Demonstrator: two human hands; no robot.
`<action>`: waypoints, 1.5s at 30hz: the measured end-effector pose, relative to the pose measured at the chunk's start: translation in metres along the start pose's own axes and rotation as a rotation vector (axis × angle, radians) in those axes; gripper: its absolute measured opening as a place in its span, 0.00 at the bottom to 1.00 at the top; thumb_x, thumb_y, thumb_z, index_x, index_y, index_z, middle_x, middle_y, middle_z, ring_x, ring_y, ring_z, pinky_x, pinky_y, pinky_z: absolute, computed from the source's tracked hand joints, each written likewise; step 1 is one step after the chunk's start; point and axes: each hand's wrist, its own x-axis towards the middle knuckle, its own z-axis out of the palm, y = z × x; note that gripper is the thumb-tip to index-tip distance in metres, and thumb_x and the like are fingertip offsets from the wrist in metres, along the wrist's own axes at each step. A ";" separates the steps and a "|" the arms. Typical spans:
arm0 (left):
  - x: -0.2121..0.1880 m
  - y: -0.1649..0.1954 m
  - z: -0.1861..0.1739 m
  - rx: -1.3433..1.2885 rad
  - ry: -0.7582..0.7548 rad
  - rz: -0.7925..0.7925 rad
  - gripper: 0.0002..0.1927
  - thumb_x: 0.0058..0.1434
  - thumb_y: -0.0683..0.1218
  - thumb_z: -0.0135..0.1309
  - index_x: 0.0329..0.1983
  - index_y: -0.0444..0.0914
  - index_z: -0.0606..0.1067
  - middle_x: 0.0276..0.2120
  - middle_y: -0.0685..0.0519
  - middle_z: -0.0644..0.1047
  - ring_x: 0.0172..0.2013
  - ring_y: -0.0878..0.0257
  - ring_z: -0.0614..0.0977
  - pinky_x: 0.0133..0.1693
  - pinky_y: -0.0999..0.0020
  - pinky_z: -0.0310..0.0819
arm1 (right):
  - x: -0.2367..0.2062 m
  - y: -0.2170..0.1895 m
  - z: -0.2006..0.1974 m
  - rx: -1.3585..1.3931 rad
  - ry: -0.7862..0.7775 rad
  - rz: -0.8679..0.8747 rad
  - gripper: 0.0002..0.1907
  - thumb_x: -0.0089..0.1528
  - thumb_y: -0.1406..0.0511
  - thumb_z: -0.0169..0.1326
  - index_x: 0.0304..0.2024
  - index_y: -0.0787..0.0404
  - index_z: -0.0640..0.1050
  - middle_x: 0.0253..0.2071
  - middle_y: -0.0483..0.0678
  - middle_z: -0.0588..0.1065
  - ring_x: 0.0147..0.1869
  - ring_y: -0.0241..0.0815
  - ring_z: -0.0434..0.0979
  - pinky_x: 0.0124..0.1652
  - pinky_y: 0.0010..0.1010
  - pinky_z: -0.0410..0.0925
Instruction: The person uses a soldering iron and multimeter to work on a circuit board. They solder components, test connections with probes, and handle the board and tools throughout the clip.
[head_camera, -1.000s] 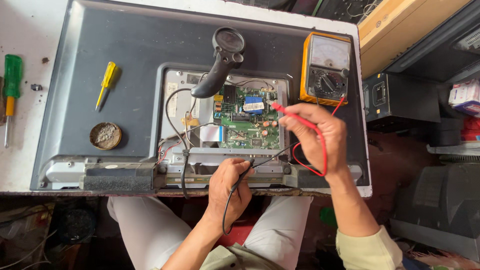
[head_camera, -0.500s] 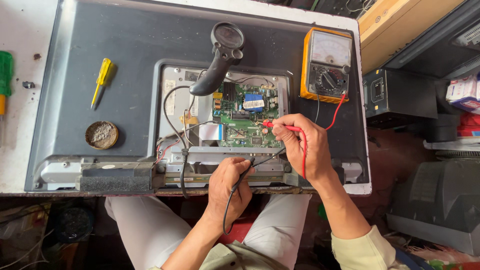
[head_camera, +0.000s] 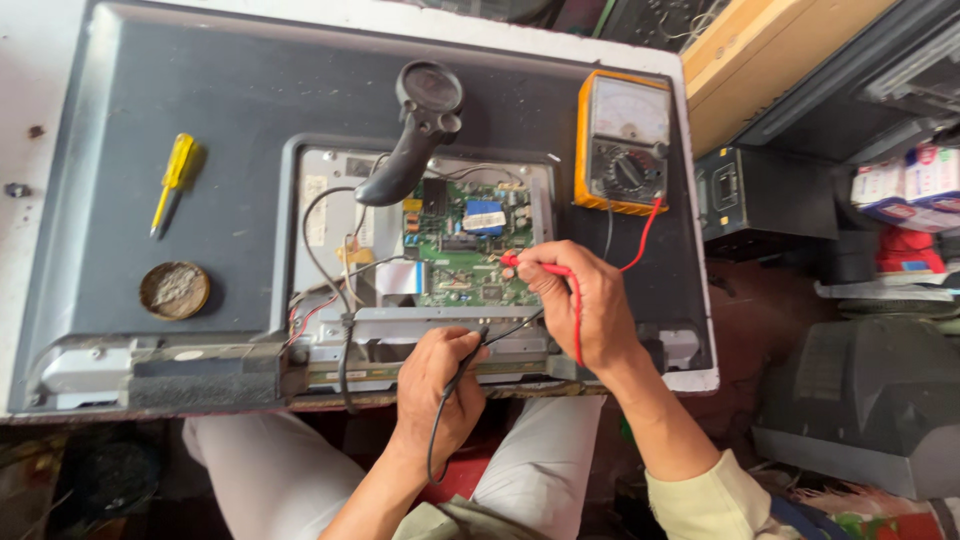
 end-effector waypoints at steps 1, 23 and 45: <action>0.000 0.000 0.001 0.007 0.002 -0.005 0.17 0.51 0.28 0.50 0.44 0.32 0.71 0.38 0.41 0.77 0.37 0.43 0.81 0.38 0.55 0.76 | 0.000 0.000 -0.001 0.004 -0.010 0.009 0.07 0.67 0.66 0.58 0.42 0.64 0.78 0.35 0.51 0.81 0.38 0.41 0.84 0.37 0.29 0.74; -0.002 -0.002 0.000 -0.003 0.011 0.007 0.15 0.53 0.28 0.51 0.44 0.32 0.71 0.38 0.41 0.78 0.38 0.43 0.81 0.38 0.56 0.76 | 0.004 0.006 -0.007 0.085 -0.024 0.055 0.08 0.67 0.65 0.57 0.43 0.64 0.79 0.33 0.49 0.81 0.35 0.36 0.82 0.36 0.27 0.75; -0.003 0.000 0.000 -0.006 0.001 0.001 0.17 0.51 0.27 0.49 0.44 0.32 0.71 0.38 0.42 0.78 0.38 0.43 0.81 0.38 0.56 0.76 | 0.016 0.019 -0.013 -0.018 0.032 -0.064 0.10 0.70 0.63 0.56 0.42 0.65 0.78 0.32 0.49 0.80 0.36 0.38 0.82 0.37 0.27 0.72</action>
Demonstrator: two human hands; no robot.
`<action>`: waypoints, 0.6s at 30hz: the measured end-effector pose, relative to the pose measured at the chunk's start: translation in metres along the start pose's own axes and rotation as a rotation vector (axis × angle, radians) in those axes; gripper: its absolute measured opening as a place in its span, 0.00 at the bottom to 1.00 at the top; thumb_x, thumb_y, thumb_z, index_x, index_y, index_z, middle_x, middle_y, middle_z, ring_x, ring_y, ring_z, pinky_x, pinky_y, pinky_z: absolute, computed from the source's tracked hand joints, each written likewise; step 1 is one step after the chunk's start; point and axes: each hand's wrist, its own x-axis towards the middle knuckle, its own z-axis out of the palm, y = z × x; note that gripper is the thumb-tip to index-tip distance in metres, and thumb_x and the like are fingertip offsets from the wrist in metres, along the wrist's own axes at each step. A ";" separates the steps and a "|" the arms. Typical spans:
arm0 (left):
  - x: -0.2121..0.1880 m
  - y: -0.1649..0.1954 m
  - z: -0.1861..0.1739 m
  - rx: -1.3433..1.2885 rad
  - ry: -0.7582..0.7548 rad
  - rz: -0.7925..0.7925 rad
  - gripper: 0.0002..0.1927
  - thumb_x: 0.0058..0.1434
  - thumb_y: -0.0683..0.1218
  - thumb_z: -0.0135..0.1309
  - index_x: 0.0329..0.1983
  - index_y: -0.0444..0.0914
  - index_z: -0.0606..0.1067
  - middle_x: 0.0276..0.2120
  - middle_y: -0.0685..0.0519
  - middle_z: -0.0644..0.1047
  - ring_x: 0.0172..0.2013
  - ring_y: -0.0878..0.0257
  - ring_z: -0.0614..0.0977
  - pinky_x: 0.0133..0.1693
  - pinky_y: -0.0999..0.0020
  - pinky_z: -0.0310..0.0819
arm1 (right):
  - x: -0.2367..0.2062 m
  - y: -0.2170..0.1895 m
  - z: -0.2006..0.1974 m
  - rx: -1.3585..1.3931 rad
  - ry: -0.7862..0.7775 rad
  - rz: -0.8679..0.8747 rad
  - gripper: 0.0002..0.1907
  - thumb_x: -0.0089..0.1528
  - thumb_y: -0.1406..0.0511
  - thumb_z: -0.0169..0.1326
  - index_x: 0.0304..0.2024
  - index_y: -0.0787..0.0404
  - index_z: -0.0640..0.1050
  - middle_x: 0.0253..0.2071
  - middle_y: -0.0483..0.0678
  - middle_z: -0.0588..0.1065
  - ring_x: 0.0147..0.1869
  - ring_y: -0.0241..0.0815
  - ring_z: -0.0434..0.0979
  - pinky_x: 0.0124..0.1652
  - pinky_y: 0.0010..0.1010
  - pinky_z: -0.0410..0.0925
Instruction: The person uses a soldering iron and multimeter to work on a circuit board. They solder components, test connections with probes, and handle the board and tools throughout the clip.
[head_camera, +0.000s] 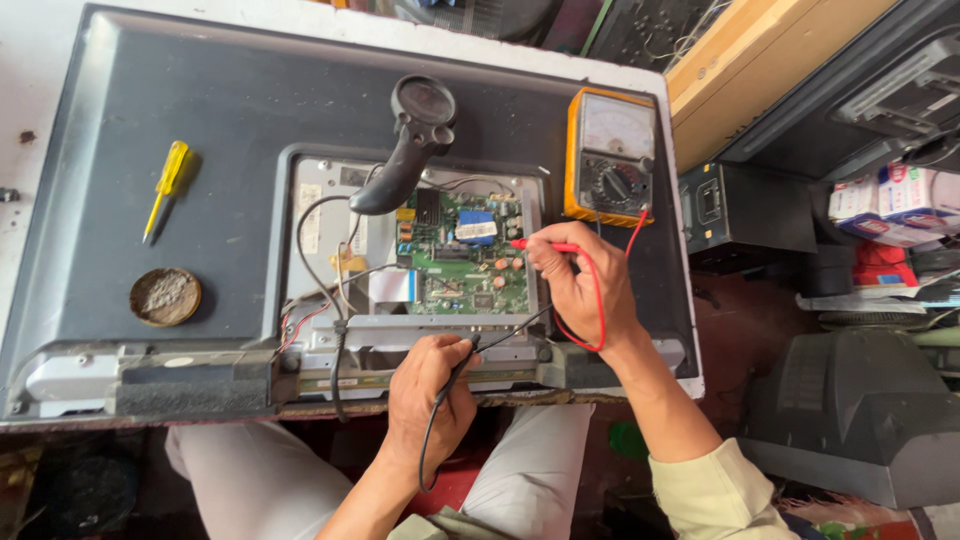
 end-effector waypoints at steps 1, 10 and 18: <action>0.000 0.000 0.000 0.002 0.000 -0.003 0.17 0.51 0.27 0.49 0.44 0.32 0.71 0.38 0.42 0.78 0.37 0.43 0.81 0.38 0.56 0.76 | 0.001 0.000 0.000 -0.007 0.000 -0.003 0.10 0.69 0.63 0.57 0.42 0.64 0.78 0.32 0.49 0.80 0.36 0.39 0.83 0.37 0.28 0.73; 0.005 0.000 0.007 0.026 0.030 0.018 0.16 0.50 0.28 0.50 0.42 0.32 0.72 0.37 0.42 0.78 0.37 0.44 0.82 0.37 0.57 0.77 | 0.005 0.000 -0.004 0.022 -0.001 0.006 0.09 0.69 0.62 0.56 0.42 0.63 0.77 0.33 0.49 0.81 0.37 0.42 0.85 0.37 0.30 0.73; 0.001 0.002 0.004 0.014 0.011 0.006 0.16 0.51 0.28 0.50 0.43 0.32 0.71 0.38 0.41 0.78 0.37 0.44 0.81 0.37 0.56 0.76 | 0.000 -0.001 -0.001 -0.039 0.019 -0.039 0.08 0.69 0.63 0.56 0.42 0.63 0.78 0.33 0.50 0.80 0.37 0.43 0.83 0.37 0.30 0.72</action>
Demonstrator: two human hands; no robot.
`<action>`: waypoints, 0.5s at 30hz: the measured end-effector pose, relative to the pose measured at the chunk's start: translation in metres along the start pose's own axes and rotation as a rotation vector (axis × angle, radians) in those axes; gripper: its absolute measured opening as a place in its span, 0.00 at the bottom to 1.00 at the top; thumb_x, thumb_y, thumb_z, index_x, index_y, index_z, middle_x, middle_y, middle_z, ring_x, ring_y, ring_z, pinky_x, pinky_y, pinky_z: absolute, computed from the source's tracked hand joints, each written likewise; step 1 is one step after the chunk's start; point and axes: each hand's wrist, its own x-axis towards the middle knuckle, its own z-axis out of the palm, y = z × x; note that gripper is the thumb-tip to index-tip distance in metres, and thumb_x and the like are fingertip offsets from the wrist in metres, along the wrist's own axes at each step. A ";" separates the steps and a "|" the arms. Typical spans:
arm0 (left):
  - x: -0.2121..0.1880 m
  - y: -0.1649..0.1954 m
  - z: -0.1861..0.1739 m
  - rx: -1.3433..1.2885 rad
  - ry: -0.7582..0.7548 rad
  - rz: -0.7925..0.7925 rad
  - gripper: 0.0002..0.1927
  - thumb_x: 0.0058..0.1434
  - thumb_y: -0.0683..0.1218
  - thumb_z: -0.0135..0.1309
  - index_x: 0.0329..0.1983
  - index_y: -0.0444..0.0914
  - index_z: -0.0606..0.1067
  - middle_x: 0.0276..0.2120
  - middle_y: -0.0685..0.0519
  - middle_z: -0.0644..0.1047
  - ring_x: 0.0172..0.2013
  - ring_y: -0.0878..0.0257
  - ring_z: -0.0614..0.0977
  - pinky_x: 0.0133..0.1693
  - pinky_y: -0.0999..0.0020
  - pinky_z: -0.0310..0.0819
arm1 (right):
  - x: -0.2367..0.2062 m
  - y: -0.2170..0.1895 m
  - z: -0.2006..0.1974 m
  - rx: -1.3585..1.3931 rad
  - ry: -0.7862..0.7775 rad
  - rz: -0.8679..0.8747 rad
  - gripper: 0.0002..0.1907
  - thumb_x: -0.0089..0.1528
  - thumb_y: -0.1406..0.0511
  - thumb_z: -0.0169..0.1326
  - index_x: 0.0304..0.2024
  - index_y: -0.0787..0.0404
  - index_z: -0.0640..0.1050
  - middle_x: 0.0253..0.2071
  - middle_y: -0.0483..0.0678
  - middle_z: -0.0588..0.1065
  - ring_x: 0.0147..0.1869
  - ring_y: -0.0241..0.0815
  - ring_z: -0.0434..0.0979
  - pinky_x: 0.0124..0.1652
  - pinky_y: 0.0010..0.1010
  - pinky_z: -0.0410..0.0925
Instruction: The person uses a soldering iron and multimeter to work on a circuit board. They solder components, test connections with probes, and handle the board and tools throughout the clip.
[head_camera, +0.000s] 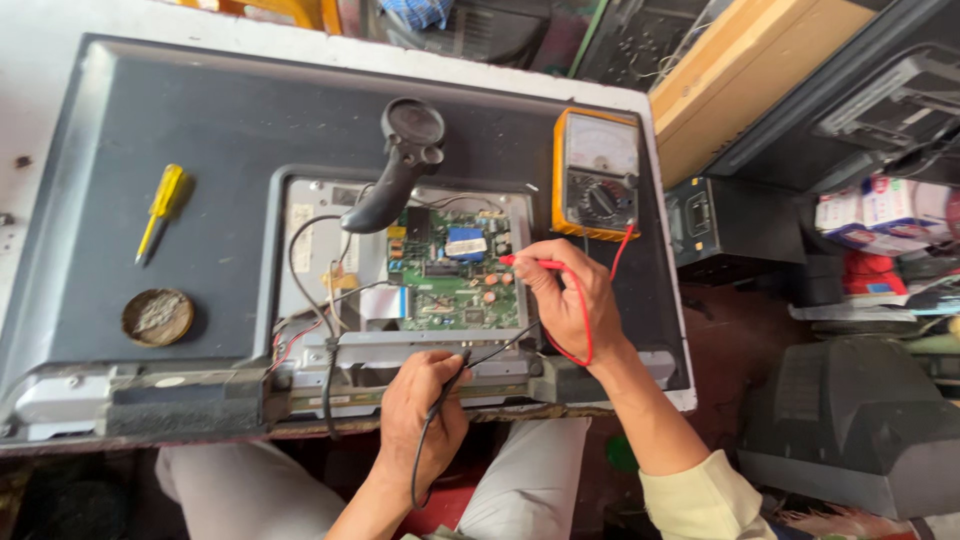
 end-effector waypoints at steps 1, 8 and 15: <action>0.000 0.000 0.000 -0.001 -0.002 0.000 0.16 0.51 0.28 0.50 0.43 0.32 0.71 0.38 0.41 0.78 0.37 0.44 0.81 0.38 0.56 0.76 | 0.000 0.000 0.000 0.017 0.003 0.003 0.08 0.69 0.63 0.56 0.42 0.64 0.78 0.33 0.49 0.79 0.37 0.42 0.82 0.37 0.29 0.72; 0.002 -0.001 0.003 0.000 -0.002 0.005 0.17 0.51 0.28 0.49 0.44 0.32 0.71 0.38 0.42 0.78 0.37 0.44 0.81 0.38 0.57 0.76 | -0.002 0.004 0.000 0.106 -0.008 0.032 0.08 0.70 0.64 0.55 0.41 0.65 0.77 0.32 0.48 0.79 0.35 0.37 0.81 0.37 0.26 0.72; 0.002 -0.001 0.002 -0.013 -0.009 0.002 0.17 0.52 0.27 0.50 0.45 0.31 0.71 0.39 0.42 0.78 0.38 0.44 0.81 0.38 0.57 0.76 | 0.000 0.005 0.000 0.144 -0.087 0.002 0.08 0.69 0.64 0.56 0.41 0.65 0.77 0.34 0.49 0.80 0.38 0.39 0.83 0.38 0.27 0.73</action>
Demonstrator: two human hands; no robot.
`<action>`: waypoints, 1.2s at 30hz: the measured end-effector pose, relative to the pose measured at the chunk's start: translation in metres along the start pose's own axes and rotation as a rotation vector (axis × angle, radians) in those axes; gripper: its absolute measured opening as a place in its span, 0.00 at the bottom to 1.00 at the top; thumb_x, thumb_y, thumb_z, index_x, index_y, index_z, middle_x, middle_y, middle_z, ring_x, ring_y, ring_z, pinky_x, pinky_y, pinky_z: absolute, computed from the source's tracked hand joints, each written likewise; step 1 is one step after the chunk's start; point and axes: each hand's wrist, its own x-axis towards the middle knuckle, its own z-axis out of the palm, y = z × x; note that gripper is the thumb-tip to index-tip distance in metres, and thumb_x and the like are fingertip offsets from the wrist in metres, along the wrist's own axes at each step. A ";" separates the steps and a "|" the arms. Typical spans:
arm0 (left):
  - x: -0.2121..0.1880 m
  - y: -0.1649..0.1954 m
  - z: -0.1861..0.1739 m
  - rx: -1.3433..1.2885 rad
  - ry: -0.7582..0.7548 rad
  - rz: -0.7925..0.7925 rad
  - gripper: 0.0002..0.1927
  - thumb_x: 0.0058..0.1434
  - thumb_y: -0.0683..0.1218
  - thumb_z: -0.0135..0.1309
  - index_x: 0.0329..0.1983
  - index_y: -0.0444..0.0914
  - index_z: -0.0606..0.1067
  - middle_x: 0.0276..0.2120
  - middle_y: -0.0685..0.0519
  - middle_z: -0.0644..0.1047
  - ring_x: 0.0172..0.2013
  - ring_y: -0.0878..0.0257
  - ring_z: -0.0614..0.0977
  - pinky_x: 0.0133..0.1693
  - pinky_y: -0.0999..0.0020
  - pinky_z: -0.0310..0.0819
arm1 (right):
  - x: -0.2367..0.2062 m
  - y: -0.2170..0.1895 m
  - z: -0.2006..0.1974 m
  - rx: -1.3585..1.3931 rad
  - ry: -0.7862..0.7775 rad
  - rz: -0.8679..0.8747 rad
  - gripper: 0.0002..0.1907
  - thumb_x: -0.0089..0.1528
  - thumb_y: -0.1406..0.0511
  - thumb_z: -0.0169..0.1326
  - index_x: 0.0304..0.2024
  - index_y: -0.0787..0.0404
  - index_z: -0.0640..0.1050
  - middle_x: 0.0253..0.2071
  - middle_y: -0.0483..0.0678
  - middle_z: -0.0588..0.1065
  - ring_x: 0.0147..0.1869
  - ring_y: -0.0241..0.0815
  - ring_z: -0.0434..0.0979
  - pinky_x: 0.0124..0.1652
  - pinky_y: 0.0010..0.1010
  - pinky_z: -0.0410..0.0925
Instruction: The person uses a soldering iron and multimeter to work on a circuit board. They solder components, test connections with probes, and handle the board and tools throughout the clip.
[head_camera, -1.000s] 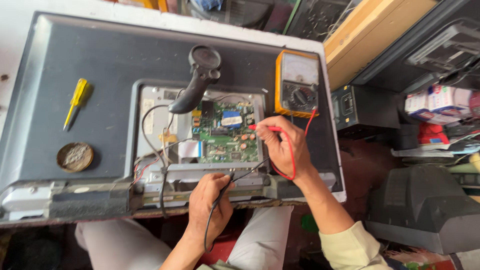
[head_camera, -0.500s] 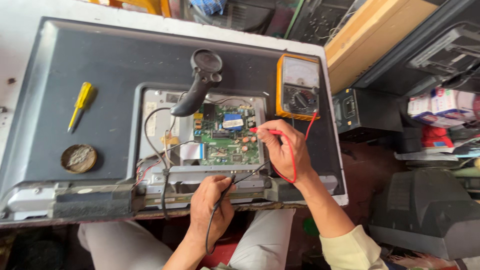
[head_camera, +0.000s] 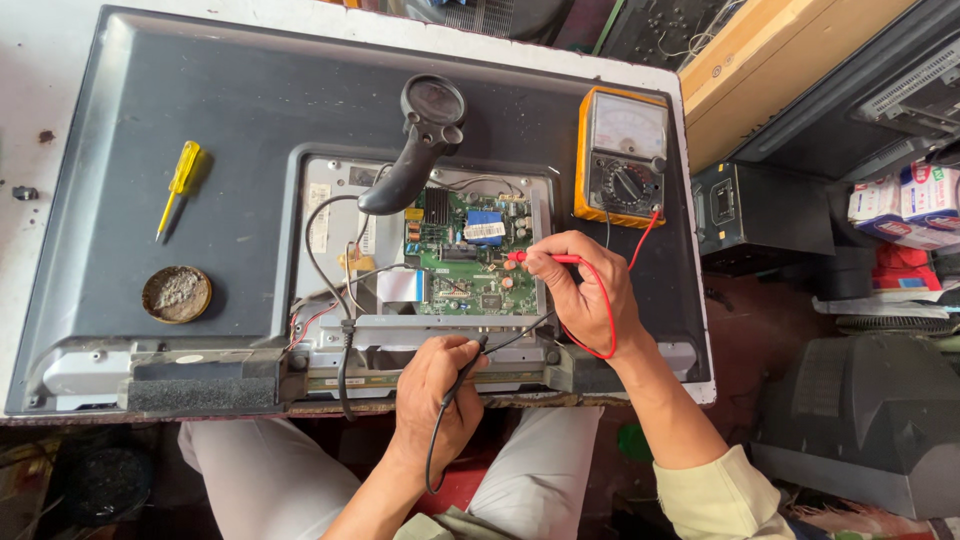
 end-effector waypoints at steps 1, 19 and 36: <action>0.000 0.000 0.000 0.000 0.000 0.001 0.17 0.52 0.27 0.50 0.45 0.31 0.71 0.39 0.42 0.78 0.38 0.44 0.81 0.38 0.57 0.76 | 0.001 0.000 0.000 -0.013 -0.004 -0.006 0.08 0.69 0.64 0.56 0.41 0.65 0.77 0.34 0.49 0.80 0.37 0.39 0.83 0.38 0.27 0.73; -0.003 -0.003 0.001 0.002 0.003 0.001 0.17 0.51 0.27 0.50 0.45 0.31 0.71 0.39 0.42 0.78 0.37 0.45 0.81 0.38 0.57 0.76 | 0.001 0.005 0.006 -0.006 0.009 0.021 0.07 0.70 0.65 0.56 0.42 0.64 0.77 0.33 0.49 0.81 0.38 0.38 0.85 0.38 0.27 0.74; -0.003 -0.006 0.001 0.010 0.008 0.014 0.16 0.53 0.28 0.51 0.45 0.31 0.71 0.39 0.42 0.77 0.37 0.45 0.81 0.37 0.57 0.76 | 0.001 0.006 0.011 -0.025 0.012 -0.003 0.07 0.69 0.65 0.56 0.43 0.64 0.77 0.33 0.49 0.81 0.37 0.37 0.83 0.37 0.26 0.73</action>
